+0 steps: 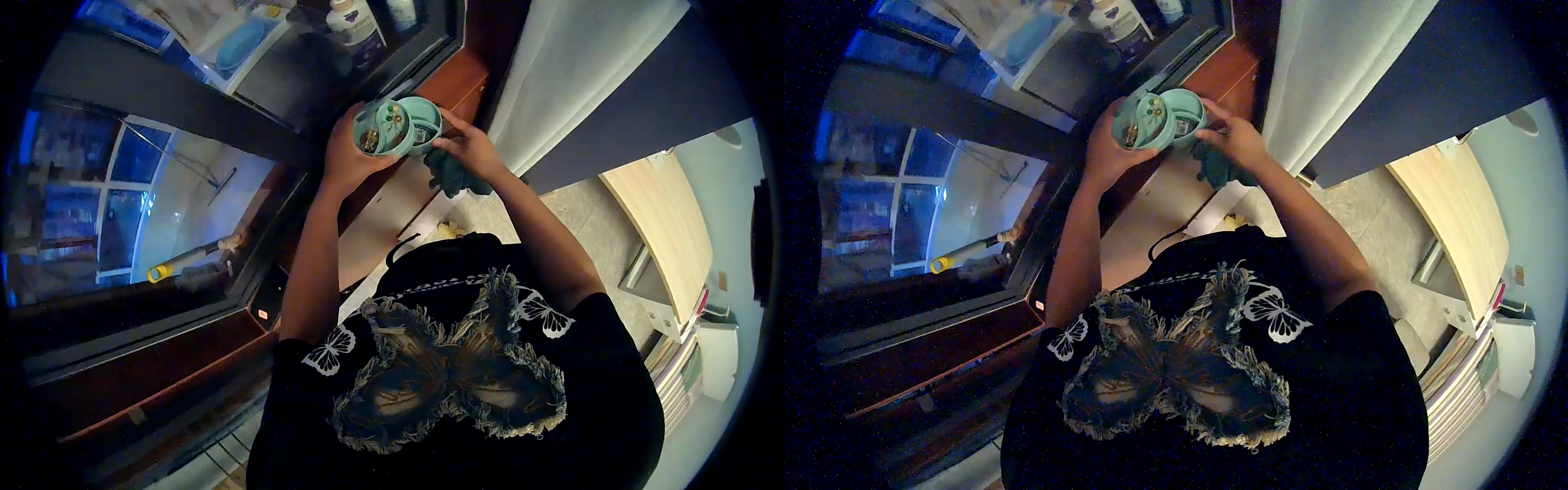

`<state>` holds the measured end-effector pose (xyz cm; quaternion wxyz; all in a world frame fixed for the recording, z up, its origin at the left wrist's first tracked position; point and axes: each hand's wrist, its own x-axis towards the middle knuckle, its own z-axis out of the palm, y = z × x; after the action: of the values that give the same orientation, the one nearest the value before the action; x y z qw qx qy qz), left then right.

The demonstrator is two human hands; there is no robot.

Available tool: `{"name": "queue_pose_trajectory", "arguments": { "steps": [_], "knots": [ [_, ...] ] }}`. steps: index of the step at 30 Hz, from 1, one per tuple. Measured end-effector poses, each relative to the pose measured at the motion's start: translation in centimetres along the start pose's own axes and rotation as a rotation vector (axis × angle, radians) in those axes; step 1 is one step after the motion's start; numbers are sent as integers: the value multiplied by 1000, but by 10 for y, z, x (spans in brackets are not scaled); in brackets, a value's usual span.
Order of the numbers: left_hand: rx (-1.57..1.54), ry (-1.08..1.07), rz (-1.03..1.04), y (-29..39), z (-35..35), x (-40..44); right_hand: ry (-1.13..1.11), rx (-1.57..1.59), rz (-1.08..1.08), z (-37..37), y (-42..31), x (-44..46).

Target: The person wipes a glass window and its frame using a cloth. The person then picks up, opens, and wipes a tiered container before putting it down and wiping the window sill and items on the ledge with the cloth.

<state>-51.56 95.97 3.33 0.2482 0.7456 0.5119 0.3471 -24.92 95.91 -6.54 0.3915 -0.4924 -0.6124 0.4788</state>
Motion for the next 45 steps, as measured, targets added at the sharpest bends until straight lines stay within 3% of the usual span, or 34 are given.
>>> {"name": "queue_pose_trajectory", "arguments": {
  "steps": [2, 9, 11, 14, 22, 28, 33, 34, 36, 40, 45],
  "knots": [
    [35, -29, 0, 5, -5, 1, 47, 146, -18, 0, 1, 1],
    [-12, -114, -20, -1, -12, 3, 33, 182, -13, -5, -2, 5],
    [-14, -116, -12, -4, -11, 2, 47, 207, -145, -4, 4, 9],
    [-41, -116, -11, -6, -14, 0, -22, 314, -41, -7, 9, 13],
    [-33, -126, 30, -5, -19, 0, -26, 218, -39, -17, 1, 18],
    [-80, -101, -63, 2, -10, -5, -95, 237, -22, -16, -6, 18],
    [32, 255, -29, 10, 29, -21, -99, 246, -12, -1, -30, -5],
    [15, 292, -5, 8, 37, -24, -15, 181, 5, 6, -35, -12],
    [27, 336, -15, 3, 49, -27, 105, 30, 51, 16, -33, -17],
    [75, 445, -13, 13, 63, -27, 164, 22, -17, 53, -11, -34],
    [49, 433, -169, 28, 76, -30, 116, 50, 21, 54, -24, -41]
  ]
}}
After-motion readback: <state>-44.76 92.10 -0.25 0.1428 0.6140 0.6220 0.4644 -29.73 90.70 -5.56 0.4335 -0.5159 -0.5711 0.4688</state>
